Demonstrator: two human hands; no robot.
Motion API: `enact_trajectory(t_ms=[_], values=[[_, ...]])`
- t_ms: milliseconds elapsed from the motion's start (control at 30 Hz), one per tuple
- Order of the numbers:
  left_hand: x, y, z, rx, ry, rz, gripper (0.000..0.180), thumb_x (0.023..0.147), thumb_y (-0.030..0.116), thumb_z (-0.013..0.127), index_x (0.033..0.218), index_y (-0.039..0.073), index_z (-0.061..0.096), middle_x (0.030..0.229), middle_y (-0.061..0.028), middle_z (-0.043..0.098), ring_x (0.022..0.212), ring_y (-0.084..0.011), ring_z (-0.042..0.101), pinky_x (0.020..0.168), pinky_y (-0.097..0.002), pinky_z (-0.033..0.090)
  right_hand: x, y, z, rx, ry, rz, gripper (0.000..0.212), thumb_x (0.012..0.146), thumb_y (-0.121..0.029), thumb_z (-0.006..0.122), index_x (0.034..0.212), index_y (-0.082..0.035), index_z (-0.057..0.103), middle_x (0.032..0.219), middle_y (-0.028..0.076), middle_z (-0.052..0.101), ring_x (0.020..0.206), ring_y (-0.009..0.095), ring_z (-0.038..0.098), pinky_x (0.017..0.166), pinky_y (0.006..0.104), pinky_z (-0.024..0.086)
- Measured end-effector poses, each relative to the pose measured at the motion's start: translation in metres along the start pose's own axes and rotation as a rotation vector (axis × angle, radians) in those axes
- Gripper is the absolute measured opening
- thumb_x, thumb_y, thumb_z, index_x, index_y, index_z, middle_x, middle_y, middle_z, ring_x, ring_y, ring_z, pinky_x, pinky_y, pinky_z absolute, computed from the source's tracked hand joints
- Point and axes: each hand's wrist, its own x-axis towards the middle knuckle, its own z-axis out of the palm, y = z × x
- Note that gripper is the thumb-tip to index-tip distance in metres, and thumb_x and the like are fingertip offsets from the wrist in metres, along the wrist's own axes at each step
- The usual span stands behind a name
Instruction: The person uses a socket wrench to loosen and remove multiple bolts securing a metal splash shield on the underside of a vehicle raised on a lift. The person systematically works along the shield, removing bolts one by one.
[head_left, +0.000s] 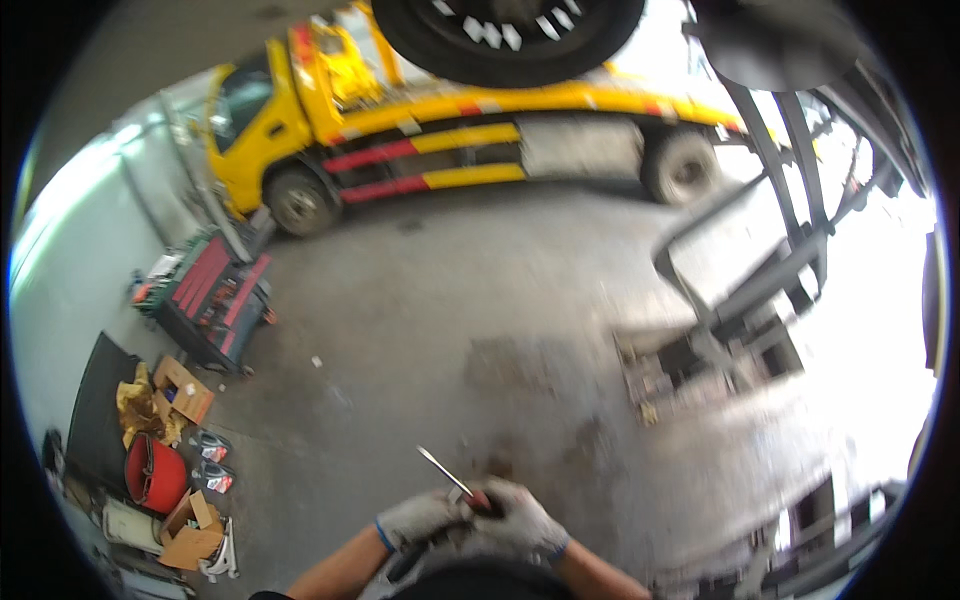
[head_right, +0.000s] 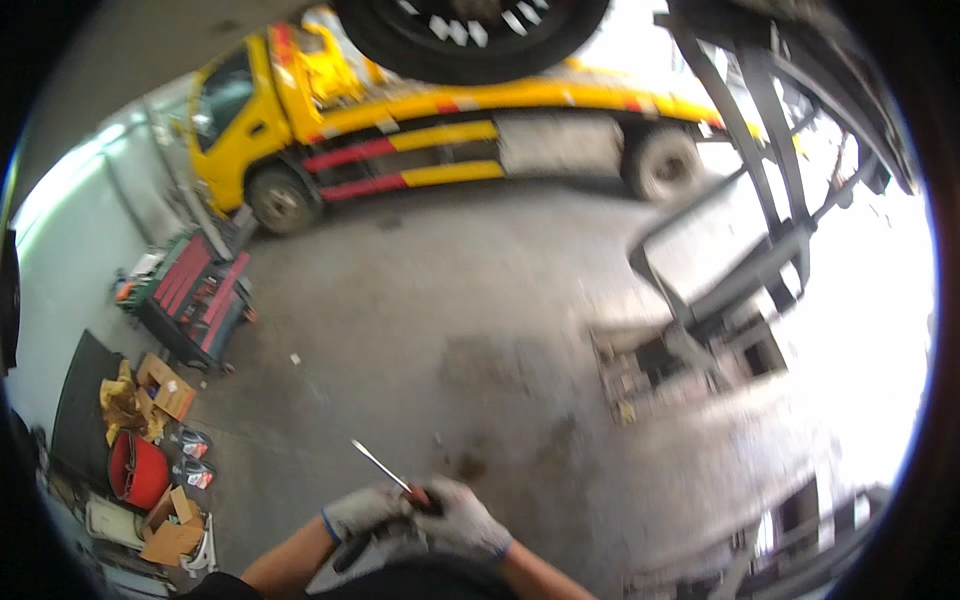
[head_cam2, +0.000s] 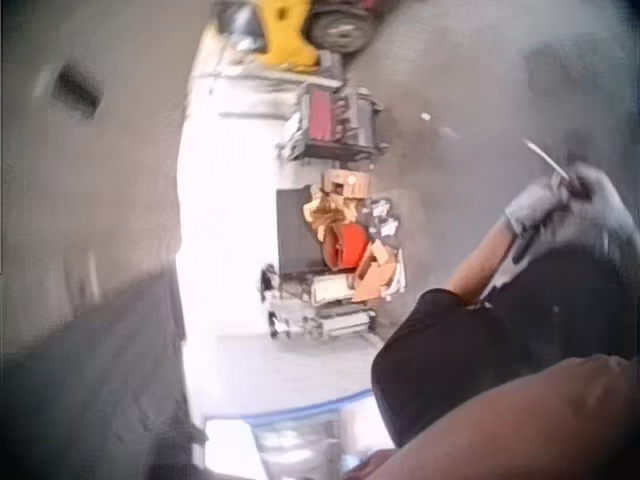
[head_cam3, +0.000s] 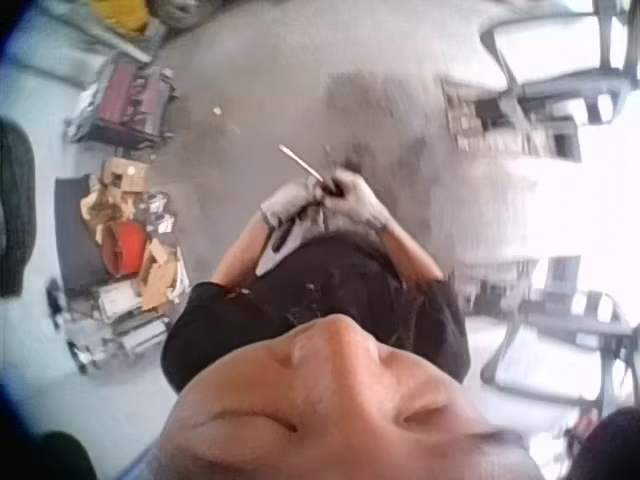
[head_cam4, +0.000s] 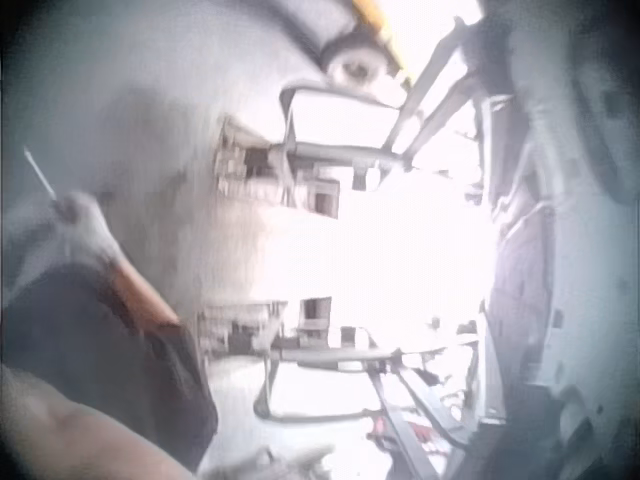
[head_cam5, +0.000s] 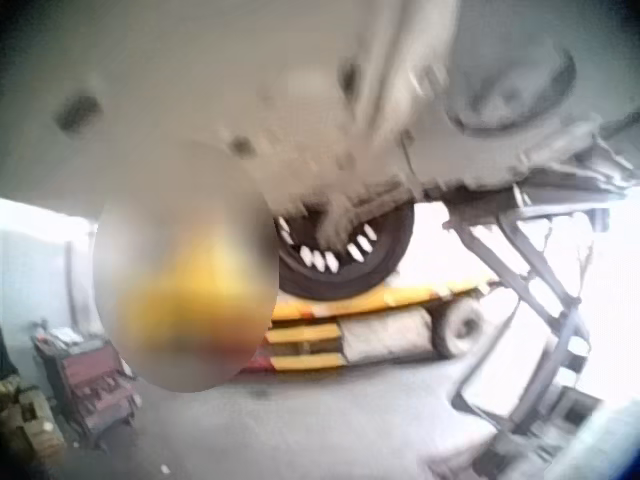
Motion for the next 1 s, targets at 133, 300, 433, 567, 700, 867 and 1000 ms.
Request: enact_trajectory(t_ms=[133,300,433,567,700,867,1000], values=[[0.005,0.002,-0.013,-0.095,-0.091,-0.167,0.023,0.095,0.02,0.067,0.116,0.011,0.064,0.076,0.0016,0.064,0.06,-0.0077,0.058,0.048,-0.0231,0.045,0.009,0.005,0.002,0.05,-0.053,0.009,0.039,0.08,-0.011,0.069,0.118,-0.004,0.065,0.108,0.017,0.068,0.099,0.033,0.068,0.085,0.0404,0.054],[0.024,0.005,0.004,-0.127,0.204,0.066,0.021,0.091,0.011,0.069,0.109,0.008,0.058,0.072,-0.0045,0.062,0.05,-0.0138,0.058,0.038,-0.028,0.046,0.01,0.009,0.004,0.028,0.073,0.227,0.041,0.082,-0.014,0.071,0.121,-0.004,0.063,0.108,0.016,0.068,0.098,0.032,0.069,0.084,0.0394,0.055],[0.037,0.014,-0.009,-0.198,0.255,0.069,0.02,0.093,0.011,0.069,0.11,0.007,0.06,0.075,-0.0038,0.063,0.052,-0.0127,0.058,0.041,-0.0273,0.047,0.02,0.026,0.013,0.065,0.177,0.21,0.046,0.085,-0.017,0.073,0.127,-0.002,0.06,0.107,0.016,0.069,0.096,0.027,0.07,0.084,0.0376,0.055],[0.047,0.043,-0.036,-0.49,0.244,0.112,0.018,0.097,0.019,0.067,0.111,0.007,0.063,0.072,-0.0026,0.059,0.049,-0.0105,0.05,0.041,-0.0255,0.041,0.047,-0.011,-0.011,0.28,0.273,0.358,0.053,0.087,-0.012,0.07,0.136,0.0,0.055,0.108,0.012,0.07,0.096,0.018,0.067,0.085,0.0341,0.056],[0.085,0.062,-0.092,-0.766,0.075,0.287,0.02,0.099,0.022,0.064,0.112,0.008,0.065,0.064,0.0008,0.05,0.046,-0.0102,0.042,0.037,-0.0264,0.034,0.097,-0.019,-0.029,0.053,0.251,0.183,0.052,0.089,-0.006,0.067,0.139,0.0,0.053,0.11,0.008,0.07,0.099,0.014,0.067,0.088,0.032,0.055],[0.116,0.112,-0.185,-0.875,-0.144,0.495,0.029,0.101,0.032,0.065,0.113,0.006,0.066,0.059,0.0006,0.046,0.045,-0.0108,0.042,0.036,-0.0269,0.034,0.177,-0.055,-0.049,-0.404,0.303,0.006,0.05,0.087,-0.006,0.07,0.134,0.002,0.055,0.101,0.013,0.074,0.091,0.03,0.074,0.081,0.0376,0.058],[0.132,0.172,-0.25,-0.645,-0.094,0.522,0.033,0.1,0.033,0.066,0.11,0.002,0.065,0.06,-0.0019,0.051,0.046,-0.011,0.046,0.038,-0.0273,0.037,0.228,-0.079,-0.051,-0.436,0.366,0.007,0.049,0.084,-0.006,0.071,0.13,0.001,0.056,0.097,0.014,0.073,0.087,0.031,0.074,0.077,0.0391,0.058]])
